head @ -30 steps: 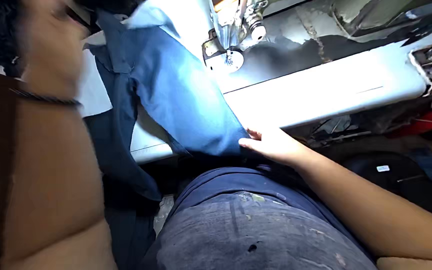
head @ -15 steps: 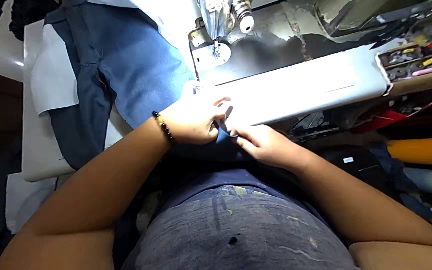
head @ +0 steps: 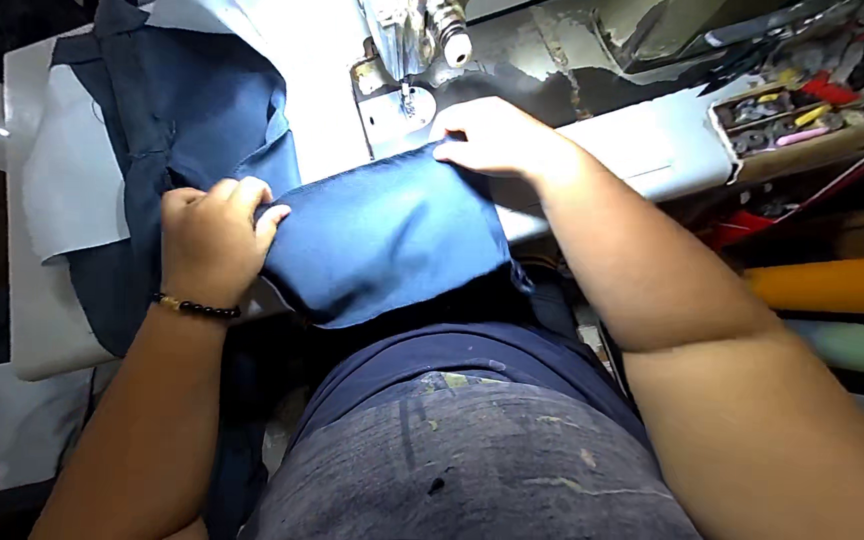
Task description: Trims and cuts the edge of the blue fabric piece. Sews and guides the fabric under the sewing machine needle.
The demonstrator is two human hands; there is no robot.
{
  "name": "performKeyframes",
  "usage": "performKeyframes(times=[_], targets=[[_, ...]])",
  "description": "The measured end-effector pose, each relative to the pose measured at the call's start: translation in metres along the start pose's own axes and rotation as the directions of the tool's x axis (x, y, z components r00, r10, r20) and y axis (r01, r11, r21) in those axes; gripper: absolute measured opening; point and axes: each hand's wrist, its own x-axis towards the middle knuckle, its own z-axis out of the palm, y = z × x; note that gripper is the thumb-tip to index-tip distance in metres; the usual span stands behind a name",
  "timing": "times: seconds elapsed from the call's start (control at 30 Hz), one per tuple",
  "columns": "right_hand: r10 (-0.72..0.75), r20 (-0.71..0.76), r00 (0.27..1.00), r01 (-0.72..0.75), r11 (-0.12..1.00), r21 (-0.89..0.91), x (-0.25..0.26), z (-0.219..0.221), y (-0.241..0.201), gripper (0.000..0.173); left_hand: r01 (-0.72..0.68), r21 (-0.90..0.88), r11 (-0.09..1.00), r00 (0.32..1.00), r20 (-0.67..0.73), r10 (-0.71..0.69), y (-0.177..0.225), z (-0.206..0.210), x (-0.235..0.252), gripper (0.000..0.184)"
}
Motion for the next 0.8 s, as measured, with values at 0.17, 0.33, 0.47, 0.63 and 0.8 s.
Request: performKeyframes(times=[0.17, 0.33, 0.47, 0.63, 0.8], targets=[[0.030, -0.037, 0.999, -0.029, 1.000, 0.009, 0.038, 0.017, 0.001, 0.025, -0.200, -0.236, 0.951, 0.978, -0.101, 0.181, 0.058, -0.008, 0.007, 0.025], [0.287, -0.251, 0.924, -0.231, 0.945, 0.231, 0.002, 0.011, 0.001, 0.038, -0.206, -0.538, 0.817, 0.930, 0.152, 0.334, 0.121, 0.049, 0.036, 0.024], [0.127, -0.372, 0.919, -0.028, 0.965, 0.260, -0.083, 0.025, -0.008, 0.036, -0.113, -0.582, 0.805, 0.954, 0.163, 0.251, 0.120, 0.057, 0.043, 0.016], [0.104, -0.408, 0.907, -0.061, 0.991, 0.116, -0.120, 0.066, -0.025, 0.056, -0.115, -0.660, 0.743, 0.945, 0.159, 0.287, 0.128, 0.058, 0.044, 0.017], [0.189, -0.449, 0.873, -0.123, 0.977, 0.173, -0.105, 0.066, -0.027, 0.025, -0.083, -0.711, 0.698, 0.926, 0.204, 0.317, 0.127, 0.060, 0.047, 0.033]])
